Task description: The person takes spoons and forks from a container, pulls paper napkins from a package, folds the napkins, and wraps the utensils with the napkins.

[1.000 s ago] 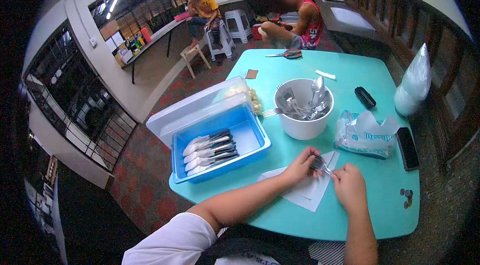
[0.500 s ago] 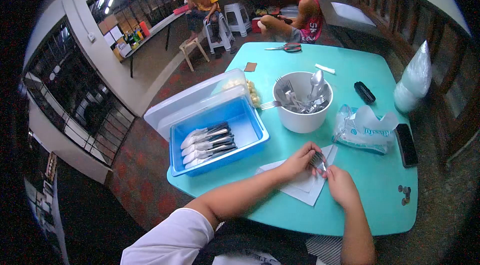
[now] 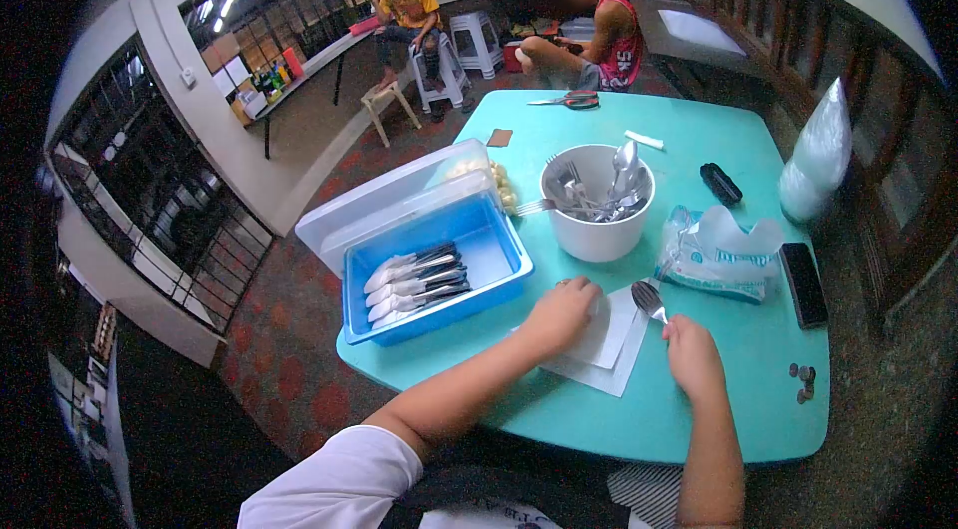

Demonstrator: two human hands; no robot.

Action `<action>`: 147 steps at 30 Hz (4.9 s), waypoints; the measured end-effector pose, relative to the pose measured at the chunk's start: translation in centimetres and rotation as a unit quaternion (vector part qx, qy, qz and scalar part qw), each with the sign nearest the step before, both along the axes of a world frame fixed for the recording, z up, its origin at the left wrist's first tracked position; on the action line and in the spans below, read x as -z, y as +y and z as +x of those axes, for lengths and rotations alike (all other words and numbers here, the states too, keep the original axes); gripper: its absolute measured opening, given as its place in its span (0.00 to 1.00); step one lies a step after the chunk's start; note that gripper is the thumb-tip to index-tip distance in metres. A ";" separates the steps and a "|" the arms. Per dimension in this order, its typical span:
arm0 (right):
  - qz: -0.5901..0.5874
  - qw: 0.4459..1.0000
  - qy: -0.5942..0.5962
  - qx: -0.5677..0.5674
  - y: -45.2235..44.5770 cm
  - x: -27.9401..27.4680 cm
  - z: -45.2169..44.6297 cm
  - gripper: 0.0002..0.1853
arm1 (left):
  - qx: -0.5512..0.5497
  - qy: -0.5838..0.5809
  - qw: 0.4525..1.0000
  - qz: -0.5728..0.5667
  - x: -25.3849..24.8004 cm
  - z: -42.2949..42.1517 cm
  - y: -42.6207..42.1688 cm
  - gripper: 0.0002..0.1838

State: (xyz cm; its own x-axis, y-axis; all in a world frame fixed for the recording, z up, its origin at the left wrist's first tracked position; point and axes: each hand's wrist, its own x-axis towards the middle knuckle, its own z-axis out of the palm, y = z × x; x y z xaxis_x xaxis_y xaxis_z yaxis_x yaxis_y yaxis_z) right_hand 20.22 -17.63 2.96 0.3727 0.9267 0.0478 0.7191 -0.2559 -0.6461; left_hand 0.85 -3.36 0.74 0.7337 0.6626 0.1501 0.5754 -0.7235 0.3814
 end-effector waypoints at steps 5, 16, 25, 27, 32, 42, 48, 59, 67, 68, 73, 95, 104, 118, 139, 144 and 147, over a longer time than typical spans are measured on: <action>-0.011 1.000 0.010 -0.011 -0.1 0.4 0.2 0.14 | -0.057 0.011 0.997 -0.057 -1.8 -0.6 -0.4 0.23; -0.092 0.995 0.015 -0.048 -0.1 -0.4 -0.5 0.14 | -0.077 -0.108 0.979 -0.153 -0.4 -2.1 -1.0 0.11; -0.182 0.974 -0.072 -0.113 -0.3 -4.1 -4.0 0.13 | -0.119 -0.173 0.966 -0.148 1.3 -2.6 -1.6 0.10; -0.203 0.965 -0.111 -0.126 0.3 -3.5 -3.7 0.13 | -0.115 -0.165 0.968 -0.153 1.1 -2.7 -1.8 0.10; -0.220 0.958 -0.115 -0.142 1.4 -1.0 -2.8 0.14 | -0.109 -0.157 0.972 -0.133 1.6 -2.7 -1.8 0.18; -0.228 0.958 -0.099 -0.144 3.0 -0.1 -2.7 0.13 | -0.127 -0.139 0.960 -0.206 -0.4 -1.7 -0.4 0.31; -0.231 0.954 -0.098 -0.163 2.7 0.3 -2.2 0.13 | -0.083 -0.152 0.942 -0.288 1.2 -1.7 1.1 0.31; -0.221 0.940 -0.155 -0.208 2.7 0.4 -2.1 0.13 | 0.060 0.080 0.971 -0.215 -1.5 -1.9 1.1 0.51; -0.245 0.942 -0.125 -0.193 2.4 -1.6 -2.6 0.13 | 0.060 0.111 0.979 -0.161 -1.4 -2.0 1.1 0.27; -0.247 0.940 -0.131 -0.196 2.5 -1.4 -2.4 0.13 | 0.021 0.091 0.979 -0.182 -1.1 -1.5 1.3 0.23; -0.230 0.942 -0.133 -0.206 3.0 0.1 -1.7 0.14 | 0.009 0.010 0.986 -0.167 -1.0 -1.1 0.6 0.13; -0.244 0.929 -0.152 -0.232 3.7 -0.4 -1.7 0.14 | -0.006 0.027 0.987 -0.159 -1.1 -1.2 0.2 0.15; -0.229 0.936 -0.135 -0.232 3.6 -0.1 -1.4 0.13 | 0.093 0.007 0.982 -0.165 -2.0 -2.7 -0.5 0.18; -0.204 0.960 -0.085 -0.170 1.5 -1.0 -4.0 0.15 | 0.137 0.116 0.958 -0.224 -3.3 -3.5 2.2 0.30; -0.222 0.957 -0.075 -0.169 2.1 0.3 -4.1 0.14 | -0.018 0.007 0.983 -0.181 -1.3 -1.9 2.2 0.11; -0.208 0.957 -0.088 -0.181 1.5 -0.3 -4.2 0.14 | 0.003 -0.020 0.987 -0.161 -1.0 -1.7 2.1 0.12; -0.223 0.956 -0.086 -0.173 1.4 -0.4 -4.2 0.14 | 0.008 -0.036 0.985 -0.170 -1.5 -1.7 1.9 0.12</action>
